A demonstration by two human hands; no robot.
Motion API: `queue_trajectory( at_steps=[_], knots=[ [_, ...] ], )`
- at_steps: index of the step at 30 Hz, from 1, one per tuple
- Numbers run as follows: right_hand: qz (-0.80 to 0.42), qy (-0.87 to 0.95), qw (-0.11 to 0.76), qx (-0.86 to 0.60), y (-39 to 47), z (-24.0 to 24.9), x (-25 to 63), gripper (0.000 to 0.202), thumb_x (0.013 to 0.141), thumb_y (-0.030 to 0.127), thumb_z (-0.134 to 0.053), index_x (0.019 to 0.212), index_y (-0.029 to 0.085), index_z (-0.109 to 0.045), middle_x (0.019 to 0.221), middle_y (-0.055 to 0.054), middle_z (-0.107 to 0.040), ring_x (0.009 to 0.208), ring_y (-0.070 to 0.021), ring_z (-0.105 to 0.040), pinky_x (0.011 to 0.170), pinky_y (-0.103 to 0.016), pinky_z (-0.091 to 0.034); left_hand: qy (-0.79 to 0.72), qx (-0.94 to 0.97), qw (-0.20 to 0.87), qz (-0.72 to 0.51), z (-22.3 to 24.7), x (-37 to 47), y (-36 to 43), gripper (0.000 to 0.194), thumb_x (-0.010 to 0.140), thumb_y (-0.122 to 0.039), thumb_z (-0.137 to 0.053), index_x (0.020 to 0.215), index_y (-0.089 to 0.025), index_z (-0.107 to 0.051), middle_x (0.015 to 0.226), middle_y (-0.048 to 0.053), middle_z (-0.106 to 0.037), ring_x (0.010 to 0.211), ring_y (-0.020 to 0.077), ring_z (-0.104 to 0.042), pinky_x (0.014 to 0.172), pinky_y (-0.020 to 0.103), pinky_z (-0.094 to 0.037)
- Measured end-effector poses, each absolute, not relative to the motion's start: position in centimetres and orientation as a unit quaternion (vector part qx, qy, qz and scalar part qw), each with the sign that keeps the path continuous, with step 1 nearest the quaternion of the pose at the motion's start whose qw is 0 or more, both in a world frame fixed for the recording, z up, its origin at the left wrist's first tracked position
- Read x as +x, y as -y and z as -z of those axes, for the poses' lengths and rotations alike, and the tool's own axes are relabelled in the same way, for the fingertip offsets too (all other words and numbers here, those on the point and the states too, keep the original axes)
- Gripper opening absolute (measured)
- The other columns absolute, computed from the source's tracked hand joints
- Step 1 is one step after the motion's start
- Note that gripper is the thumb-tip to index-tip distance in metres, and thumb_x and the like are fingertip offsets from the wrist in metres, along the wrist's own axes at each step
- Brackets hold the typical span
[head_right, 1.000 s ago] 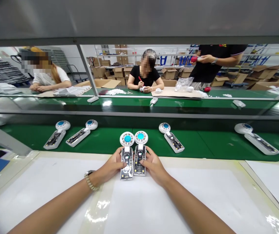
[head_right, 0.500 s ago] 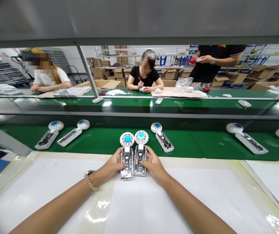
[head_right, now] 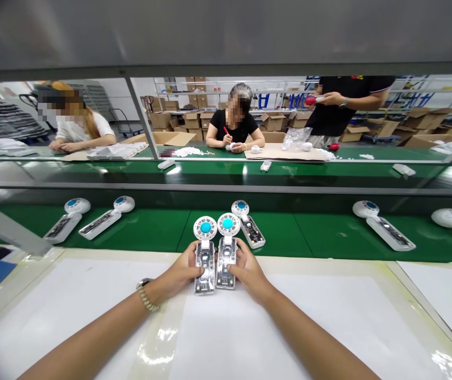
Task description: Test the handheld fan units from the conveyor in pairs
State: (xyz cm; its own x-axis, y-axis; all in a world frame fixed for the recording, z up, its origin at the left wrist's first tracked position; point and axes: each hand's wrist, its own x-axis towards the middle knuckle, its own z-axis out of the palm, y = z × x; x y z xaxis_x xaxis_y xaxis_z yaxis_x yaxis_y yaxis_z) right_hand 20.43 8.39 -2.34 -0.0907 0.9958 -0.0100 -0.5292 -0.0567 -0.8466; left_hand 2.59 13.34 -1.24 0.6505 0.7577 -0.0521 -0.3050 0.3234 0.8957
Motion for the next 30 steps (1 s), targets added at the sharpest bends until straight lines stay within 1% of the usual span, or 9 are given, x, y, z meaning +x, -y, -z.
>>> queue_trajectory(
  at_steps=[10,16,18,20,21,22,25,28,30],
  knots=[
    [-0.636,0.365,0.596,-0.327,-8.4,3.0,20.3,0.067,0.062,0.020,-0.072,0.119,0.029,-0.038,0.110,-0.006,-0.058,0.100,-0.0250,-0.057,0.084,-0.039,-0.044,-0.241,0.463,0.783,-0.339,0.7,2.4,-13.2,0.058,0.059,-0.009,-0.072,0.107,-0.021,-0.041,0.105,0.008,-0.058,0.098,0.0230,-0.057,0.083,0.038,-0.044],
    [-0.628,0.342,0.613,-0.336,-8.2,2.3,19.9,0.068,0.056,0.019,-0.075,0.115,0.028,-0.042,0.110,-0.004,-0.060,0.099,-0.0226,-0.057,0.085,-0.035,-0.042,-0.229,0.468,0.779,-0.349,0.6,2.5,-12.9,0.060,0.059,-0.009,-0.072,0.110,-0.022,-0.043,0.107,0.007,-0.059,0.098,0.0217,-0.057,0.084,0.035,-0.044],
    [-0.650,0.316,0.606,-0.333,-8.1,1.6,19.8,0.060,0.058,0.024,-0.075,0.110,0.028,-0.046,0.101,-0.002,-0.063,0.091,-0.0216,-0.060,0.077,-0.034,-0.045,-0.237,0.450,0.788,-0.348,0.3,2.6,-12.9,0.047,0.064,-0.017,-0.070,0.105,-0.020,-0.048,0.102,0.007,-0.062,0.093,0.0205,-0.058,0.083,0.034,-0.044],
    [-0.682,0.279,0.594,-0.324,-8.1,0.9,19.8,0.042,0.065,0.041,-0.067,0.101,0.026,-0.051,0.086,-0.001,-0.065,0.075,-0.0200,-0.062,0.063,-0.031,-0.047,-0.261,0.425,0.799,-0.336,-0.1,2.5,-13.1,0.028,0.073,-0.036,-0.061,0.091,-0.015,-0.056,0.086,0.007,-0.065,0.080,0.0185,-0.060,0.079,0.033,-0.046],
    [-0.696,0.260,0.588,-0.320,-8.1,0.6,20.0,0.037,0.069,0.050,-0.060,0.094,0.023,-0.054,0.077,-0.001,-0.064,0.065,-0.0185,-0.061,0.056,-0.029,-0.046,-0.274,0.413,0.803,-0.331,-0.3,2.5,-13.2,0.034,0.077,-0.047,-0.053,0.081,-0.013,-0.058,0.075,0.007,-0.065,0.072,0.0174,-0.060,0.077,0.033,-0.046],
    [-0.707,0.243,0.585,-0.315,-8.2,0.5,20.2,0.040,0.072,0.059,-0.051,0.086,0.021,-0.056,0.069,-0.001,-0.063,0.056,-0.0167,-0.059,0.049,-0.027,-0.044,-0.284,0.400,0.807,-0.328,-0.6,2.4,-13.2,0.046,0.078,-0.056,-0.044,0.072,-0.013,-0.057,0.065,0.007,-0.064,0.064,0.0167,-0.059,0.077,0.034,-0.047],
    [-0.713,0.217,0.589,-0.313,-8.8,0.5,21.7,0.054,0.074,0.068,-0.036,0.073,0.018,-0.058,0.058,0.000,-0.058,0.042,-0.0109,-0.051,0.040,-0.023,-0.038,-0.302,0.354,0.817,-0.339,-1.3,2.2,-13.5,0.061,0.072,-0.071,-0.032,0.060,-0.015,-0.054,0.049,0.005,-0.058,0.052,0.0156,-0.055,0.077,0.038,-0.048],
    [-0.641,0.278,0.609,-0.374,-10.6,1.2,23.8,0.054,0.073,0.067,-0.037,0.075,0.018,-0.060,0.060,-0.001,-0.059,0.046,-0.0123,-0.052,0.043,-0.023,-0.040,-0.342,0.332,0.802,-0.361,-1.4,2.2,-14.1,0.061,0.069,-0.074,-0.034,0.063,-0.016,-0.054,0.050,0.004,-0.057,0.052,0.0156,-0.055,0.074,0.037,-0.049],
    [-0.543,0.342,0.617,-0.456,-12.3,1.8,25.2,0.053,0.074,0.066,-0.038,0.081,0.018,-0.061,0.062,-0.003,-0.060,0.053,-0.0161,-0.056,0.049,-0.027,-0.045,-0.408,0.373,0.741,-0.381,-1.1,2.0,-15.2,0.060,0.068,-0.073,-0.038,0.068,-0.015,-0.055,0.055,0.004,-0.059,0.055,0.0157,-0.056,0.070,0.034,-0.049]
  ],
)
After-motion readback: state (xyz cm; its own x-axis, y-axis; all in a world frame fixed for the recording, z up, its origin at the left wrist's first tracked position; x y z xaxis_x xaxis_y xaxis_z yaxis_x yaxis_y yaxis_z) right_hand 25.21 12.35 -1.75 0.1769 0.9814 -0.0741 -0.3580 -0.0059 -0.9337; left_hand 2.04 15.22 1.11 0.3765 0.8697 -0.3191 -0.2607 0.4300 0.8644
